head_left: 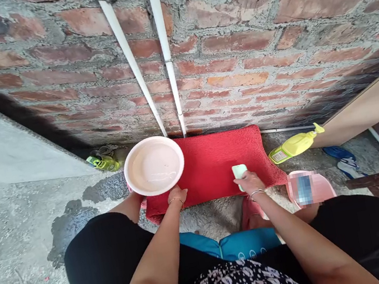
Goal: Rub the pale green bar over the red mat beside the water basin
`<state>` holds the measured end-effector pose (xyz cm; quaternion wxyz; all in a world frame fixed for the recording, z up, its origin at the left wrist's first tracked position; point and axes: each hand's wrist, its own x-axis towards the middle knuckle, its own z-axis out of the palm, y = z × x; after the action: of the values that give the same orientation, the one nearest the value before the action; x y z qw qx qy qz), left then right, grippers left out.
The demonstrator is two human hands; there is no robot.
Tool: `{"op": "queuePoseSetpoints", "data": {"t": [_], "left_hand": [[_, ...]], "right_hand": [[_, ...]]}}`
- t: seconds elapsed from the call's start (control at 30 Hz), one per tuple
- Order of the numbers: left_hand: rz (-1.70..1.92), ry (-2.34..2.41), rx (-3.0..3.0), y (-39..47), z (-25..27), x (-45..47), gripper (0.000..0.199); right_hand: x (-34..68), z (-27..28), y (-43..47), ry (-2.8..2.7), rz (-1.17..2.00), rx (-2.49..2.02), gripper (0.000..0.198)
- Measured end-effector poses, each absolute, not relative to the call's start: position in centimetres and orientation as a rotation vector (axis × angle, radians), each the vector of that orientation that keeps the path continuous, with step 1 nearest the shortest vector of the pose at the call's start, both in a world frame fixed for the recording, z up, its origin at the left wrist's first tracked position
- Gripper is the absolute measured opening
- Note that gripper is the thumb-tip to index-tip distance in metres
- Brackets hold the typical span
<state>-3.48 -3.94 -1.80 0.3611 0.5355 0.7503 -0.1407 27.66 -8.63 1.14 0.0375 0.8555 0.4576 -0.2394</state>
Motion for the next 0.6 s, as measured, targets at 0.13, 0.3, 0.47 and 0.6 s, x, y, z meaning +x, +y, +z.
{"op": "queuePoseSetpoints", "data": {"t": [0.13, 0.3, 0.47, 0.6], "left_hand": [[-0.365, 1.945, 1.352, -4.0, -2.1, -4.7, 0.036], [-0.36, 1.983, 1.317, -4.5, -2.1, -6.1, 0.035], [-0.361, 1.973, 1.304, -4.3, -2.1, -6.3, 0.037], [-0.372, 1.955, 1.289, -4.0, -2.1, -5.3, 0.038]], "right_hand": [[16.9, 0.9, -7.8, 1.706, -0.944, 2.335, 0.04], [8.1, 1.1, -7.8, 2.093, -0.865, 1.964, 0.038], [8.8, 0.9, -7.8, 2.129, -0.77, 1.868, 0.04], [16.2, 1.1, -8.3, 1.887, -0.75, 2.051, 0.042]]}}
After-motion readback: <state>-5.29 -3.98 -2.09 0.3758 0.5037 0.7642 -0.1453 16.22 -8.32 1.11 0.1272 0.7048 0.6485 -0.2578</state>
